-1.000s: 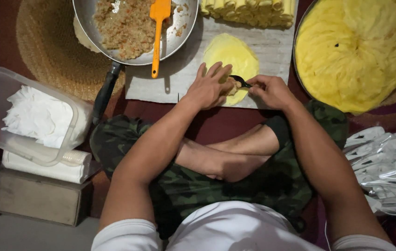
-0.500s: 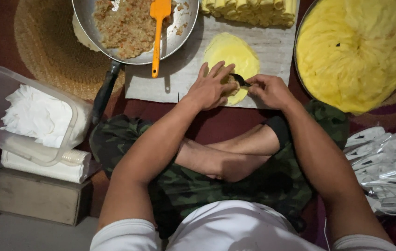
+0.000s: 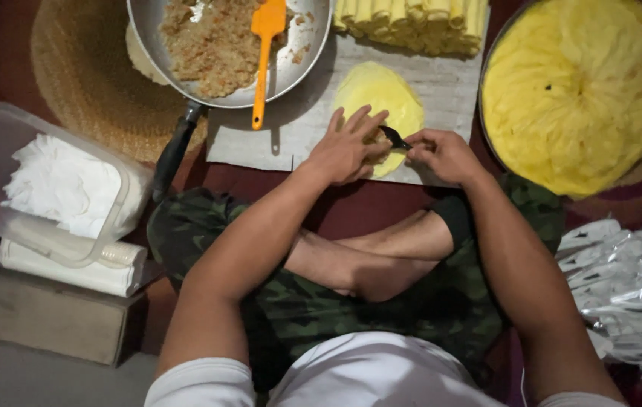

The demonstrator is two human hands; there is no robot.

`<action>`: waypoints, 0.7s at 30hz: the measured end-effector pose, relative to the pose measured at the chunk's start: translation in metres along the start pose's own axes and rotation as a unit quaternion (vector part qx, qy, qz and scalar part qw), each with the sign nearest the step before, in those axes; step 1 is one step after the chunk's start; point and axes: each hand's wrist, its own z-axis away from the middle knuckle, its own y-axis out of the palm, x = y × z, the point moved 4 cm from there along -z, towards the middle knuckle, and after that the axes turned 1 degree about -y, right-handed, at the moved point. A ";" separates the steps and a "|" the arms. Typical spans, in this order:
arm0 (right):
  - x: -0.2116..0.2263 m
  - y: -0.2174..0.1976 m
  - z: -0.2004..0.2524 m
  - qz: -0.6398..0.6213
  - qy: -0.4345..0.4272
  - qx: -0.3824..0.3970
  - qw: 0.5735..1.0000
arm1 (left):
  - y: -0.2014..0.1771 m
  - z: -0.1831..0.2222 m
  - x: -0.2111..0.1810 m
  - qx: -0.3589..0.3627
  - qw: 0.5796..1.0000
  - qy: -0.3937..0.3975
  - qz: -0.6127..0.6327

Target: Rolling thin yellow wrappers with a savory filling into cylindrical shapes.

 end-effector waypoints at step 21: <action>0.067 -0.050 -0.039 -0.257 0.103 -0.023 0.961 | -0.041 0.022 0.002 -0.253 0.967 -0.013 -0.030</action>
